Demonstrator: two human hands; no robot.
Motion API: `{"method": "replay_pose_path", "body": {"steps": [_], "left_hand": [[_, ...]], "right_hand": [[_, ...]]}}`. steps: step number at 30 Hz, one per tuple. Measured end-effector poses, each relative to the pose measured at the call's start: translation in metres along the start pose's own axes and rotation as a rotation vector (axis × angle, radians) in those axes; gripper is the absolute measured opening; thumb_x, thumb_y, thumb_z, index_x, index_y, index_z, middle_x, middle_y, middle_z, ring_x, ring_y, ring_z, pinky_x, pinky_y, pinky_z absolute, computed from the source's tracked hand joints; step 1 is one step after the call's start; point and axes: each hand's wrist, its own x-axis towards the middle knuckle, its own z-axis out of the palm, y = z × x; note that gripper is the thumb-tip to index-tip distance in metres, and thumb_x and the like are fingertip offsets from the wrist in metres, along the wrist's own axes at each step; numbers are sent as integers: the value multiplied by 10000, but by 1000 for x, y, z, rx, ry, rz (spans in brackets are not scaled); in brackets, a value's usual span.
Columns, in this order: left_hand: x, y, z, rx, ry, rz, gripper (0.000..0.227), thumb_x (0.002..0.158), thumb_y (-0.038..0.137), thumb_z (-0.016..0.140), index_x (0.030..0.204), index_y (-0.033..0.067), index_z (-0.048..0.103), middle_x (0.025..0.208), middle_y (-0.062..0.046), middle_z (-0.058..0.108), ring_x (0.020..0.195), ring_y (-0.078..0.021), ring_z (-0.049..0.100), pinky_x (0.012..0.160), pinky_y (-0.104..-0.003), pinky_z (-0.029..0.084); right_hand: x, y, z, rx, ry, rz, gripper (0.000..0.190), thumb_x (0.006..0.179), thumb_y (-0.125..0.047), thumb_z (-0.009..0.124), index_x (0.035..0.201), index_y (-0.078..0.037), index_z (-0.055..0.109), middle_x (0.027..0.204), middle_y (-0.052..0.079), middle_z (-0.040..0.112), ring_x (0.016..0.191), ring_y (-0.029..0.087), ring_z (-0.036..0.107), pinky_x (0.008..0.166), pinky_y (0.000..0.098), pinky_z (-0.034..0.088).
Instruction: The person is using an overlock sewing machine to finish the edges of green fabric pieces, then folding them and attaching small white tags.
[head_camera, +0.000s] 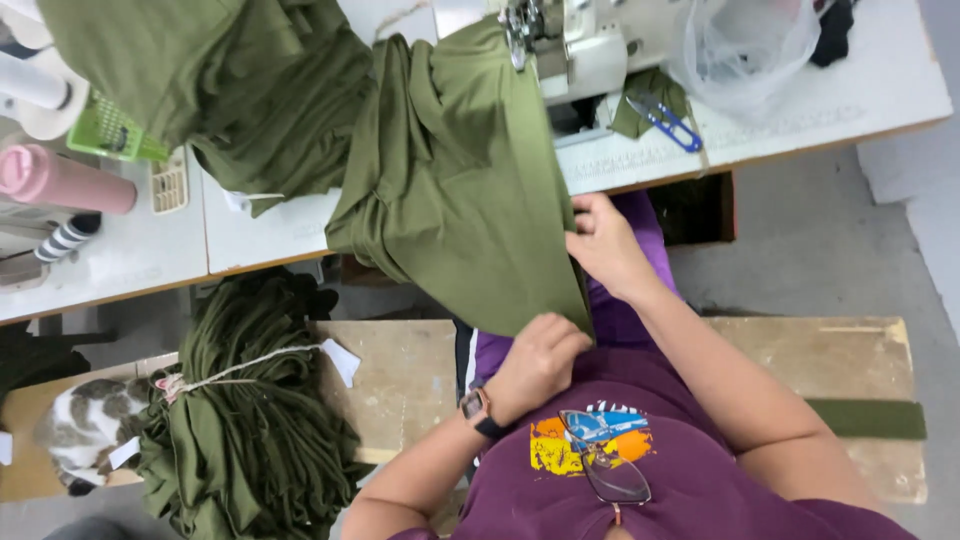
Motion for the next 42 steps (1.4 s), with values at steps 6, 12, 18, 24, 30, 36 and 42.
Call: {"method": "replay_pose_path", "body": {"steps": [6,12,18,24,30,36,42], "left_hand": [[-15,-10,1,63,-53,-34,149,921,-62,557,849,35,644,758,-83,542,709,-277,583,661,-380,495],[-10,-1,-9,67,-199,-84,148,893,-127,539,880,-29,649,803,-127,558,723,-291,497,649,-414,423],[-6,5,-19,55,-204,-93,153,874,-148,557,878,-21,644,809,-123,552,730,-285,498,650,-407,428],[-8,6,-26,-1,-207,-110,163,843,-160,552,868,-17,626,813,-130,547,725,-301,497,661,-416,430],[8,20,-56,-219,-250,-216,106,908,-115,628,869,-21,658,849,-117,607,756,-274,561,643,-385,489],[4,17,-70,-198,-295,-201,110,879,-107,671,846,-6,642,840,-108,601,746,-279,561,658,-398,497],[1,-18,-58,-117,-320,-229,237,761,-200,539,832,-4,652,818,-112,614,747,-288,563,641,-402,476]], "right_hand": [[43,-4,-3,-277,209,-503,113,881,-31,785,927,-90,701,1165,92,702,864,234,765,716,325,636],[34,-32,9,-247,106,-427,211,945,-238,776,849,-66,702,829,-18,641,704,76,497,666,255,434],[30,-37,2,-196,167,-407,191,954,-170,756,802,-74,691,710,-54,609,664,33,479,604,224,407],[37,-38,14,236,89,-162,274,901,-67,735,1143,-34,612,782,119,749,682,151,701,644,285,575],[73,-62,19,518,-94,-7,155,928,-27,662,1079,10,662,983,133,746,839,206,721,727,324,619],[72,-60,24,567,-115,-42,305,932,-36,642,1228,7,582,1084,143,720,947,228,713,811,352,603],[86,-53,26,473,-88,-151,363,969,-21,612,1322,61,619,1146,175,750,982,204,731,834,275,606]]}}
